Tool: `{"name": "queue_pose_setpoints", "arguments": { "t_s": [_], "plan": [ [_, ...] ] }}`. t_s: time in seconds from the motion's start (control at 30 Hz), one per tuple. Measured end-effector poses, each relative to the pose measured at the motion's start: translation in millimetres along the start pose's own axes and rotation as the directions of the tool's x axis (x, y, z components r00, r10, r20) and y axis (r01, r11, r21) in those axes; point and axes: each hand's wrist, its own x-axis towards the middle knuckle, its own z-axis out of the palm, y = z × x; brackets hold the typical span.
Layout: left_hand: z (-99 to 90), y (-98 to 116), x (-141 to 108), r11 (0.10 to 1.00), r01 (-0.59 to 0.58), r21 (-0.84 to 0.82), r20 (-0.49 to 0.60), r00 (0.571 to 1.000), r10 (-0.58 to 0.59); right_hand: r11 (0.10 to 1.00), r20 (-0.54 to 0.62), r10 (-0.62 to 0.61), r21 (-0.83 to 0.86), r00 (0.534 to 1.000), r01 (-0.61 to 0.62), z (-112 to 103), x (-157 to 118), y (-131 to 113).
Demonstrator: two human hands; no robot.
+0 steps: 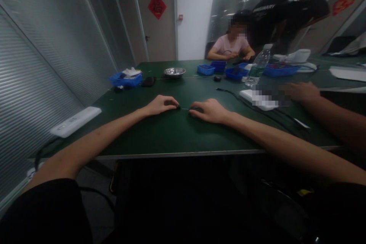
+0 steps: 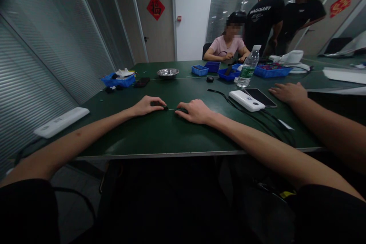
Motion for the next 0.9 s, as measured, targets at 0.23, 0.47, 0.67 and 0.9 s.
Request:
{"name": "queue_pose_setpoints", "arguments": {
  "t_s": [0.23, 0.47, 0.67, 0.9],
  "plan": [
    [10.6, 17.8, -2.4, 0.996, -0.092, -0.012, 0.028, 0.995, 0.093, 1.0, -0.003, -0.003, -0.002, 1.0, 0.003, 0.8, -0.9, 1.4],
    [12.3, 13.2, -2.2, 0.994, -0.098, -0.046, 0.01, 0.995, 0.099, 0.999, -0.025, -0.027, -0.035, 0.999, 0.026, 2.5, -2.3, -0.2],
    [11.7, 13.0, -2.6, 0.99, -0.05, -0.135, 0.02, 0.998, 0.053, 0.997, -0.047, -0.059, -0.057, 0.997, 0.056, 3.0, -5.1, -1.3],
    [12.3, 11.8, -2.9, 0.972, 0.002, -0.234, 0.051, 0.999, 0.011, 0.997, -0.079, -0.068, 0.016, 0.995, 0.069, 4.5, -5.6, -4.8]
  ]
}}
